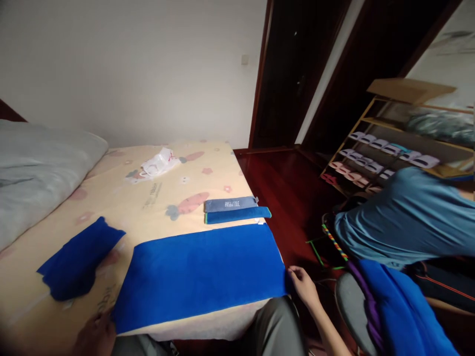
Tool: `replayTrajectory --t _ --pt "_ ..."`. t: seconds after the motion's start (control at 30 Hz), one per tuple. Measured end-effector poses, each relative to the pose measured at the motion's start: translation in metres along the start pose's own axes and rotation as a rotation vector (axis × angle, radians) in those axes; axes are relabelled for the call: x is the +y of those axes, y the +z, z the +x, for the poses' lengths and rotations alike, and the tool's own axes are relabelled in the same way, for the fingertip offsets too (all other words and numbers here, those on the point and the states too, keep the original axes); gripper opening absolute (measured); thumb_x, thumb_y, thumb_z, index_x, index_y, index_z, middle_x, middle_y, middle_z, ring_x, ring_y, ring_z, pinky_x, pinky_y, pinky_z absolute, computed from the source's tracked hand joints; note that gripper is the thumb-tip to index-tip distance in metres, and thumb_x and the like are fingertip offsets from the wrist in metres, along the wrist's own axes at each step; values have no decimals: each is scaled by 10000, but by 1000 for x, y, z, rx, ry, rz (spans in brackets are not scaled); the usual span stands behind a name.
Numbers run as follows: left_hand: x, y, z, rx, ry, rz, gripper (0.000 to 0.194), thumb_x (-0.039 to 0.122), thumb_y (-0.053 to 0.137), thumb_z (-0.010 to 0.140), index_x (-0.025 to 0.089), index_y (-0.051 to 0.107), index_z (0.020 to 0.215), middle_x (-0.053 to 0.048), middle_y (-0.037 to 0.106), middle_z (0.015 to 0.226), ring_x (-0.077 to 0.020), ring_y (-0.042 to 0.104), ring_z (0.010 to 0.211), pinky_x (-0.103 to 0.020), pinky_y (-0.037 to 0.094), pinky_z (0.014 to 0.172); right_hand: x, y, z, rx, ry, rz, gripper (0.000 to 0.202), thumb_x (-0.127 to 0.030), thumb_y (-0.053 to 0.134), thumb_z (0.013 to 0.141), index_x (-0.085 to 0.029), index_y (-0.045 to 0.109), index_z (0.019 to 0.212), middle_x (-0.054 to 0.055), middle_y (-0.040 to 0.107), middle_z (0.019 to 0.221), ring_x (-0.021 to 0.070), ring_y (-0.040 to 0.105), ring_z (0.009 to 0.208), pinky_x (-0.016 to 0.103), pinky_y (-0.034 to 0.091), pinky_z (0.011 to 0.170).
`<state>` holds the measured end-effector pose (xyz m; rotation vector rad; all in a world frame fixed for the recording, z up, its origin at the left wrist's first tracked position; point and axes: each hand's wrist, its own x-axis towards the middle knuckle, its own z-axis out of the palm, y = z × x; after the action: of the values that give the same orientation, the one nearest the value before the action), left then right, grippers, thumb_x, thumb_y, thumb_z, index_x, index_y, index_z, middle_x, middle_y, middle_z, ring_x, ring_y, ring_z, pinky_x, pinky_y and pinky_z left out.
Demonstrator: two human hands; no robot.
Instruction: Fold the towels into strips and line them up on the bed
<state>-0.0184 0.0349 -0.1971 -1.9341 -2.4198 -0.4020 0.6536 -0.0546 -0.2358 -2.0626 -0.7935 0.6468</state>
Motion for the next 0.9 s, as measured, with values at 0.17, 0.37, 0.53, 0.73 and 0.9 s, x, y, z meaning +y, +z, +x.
replayTrajectory --t 0.17,0.37,0.53,0.73,0.9 --pt "156 3 -26 -104 393 -165 371 310 397 918 243 727 1073 -122 684 1179 -297 613 1133 -438 450 1061 -74 20 72 2 -39 -96 326 -424 505 841 -201 677 1004 104 727 1156 248 674 1109 348 494 978" --pt "388 34 -119 -457 1036 -448 487 404 503 943 330 510 1424 -51 510 1493 -281 420 1390 -491 335 1159 -112 62 135 -35 -46 -160 331 -410 597 868 -175 669 1090 121 730 1122 246 686 1069 333 503 937" --pt "482 67 -164 -556 1147 -272 542 303 672 854 289 567 1386 -207 544 1414 -365 477 1325 -589 357 1063 -113 71 147 -74 -91 -209 198 -329 638 858 -189 696 985 95 749 1020 238 705 993 313 513 889" --pt "509 75 -177 -595 1111 -238 330 162 540 920 246 701 1195 -208 663 1177 -339 581 1169 -560 431 924 -110 70 156 -93 -141 -236 185 -299 561 912 -216 692 1013 59 749 1001 214 703 971 295 506 869" --pt "504 60 -186 -674 1094 -295 324 152 446 941 177 712 1124 -213 701 1008 -323 654 1014 -516 491 827 -113 70 159 -101 -130 -255 200 -347 571 901 -208 708 949 70 748 926 234 710 925 300 511 823"
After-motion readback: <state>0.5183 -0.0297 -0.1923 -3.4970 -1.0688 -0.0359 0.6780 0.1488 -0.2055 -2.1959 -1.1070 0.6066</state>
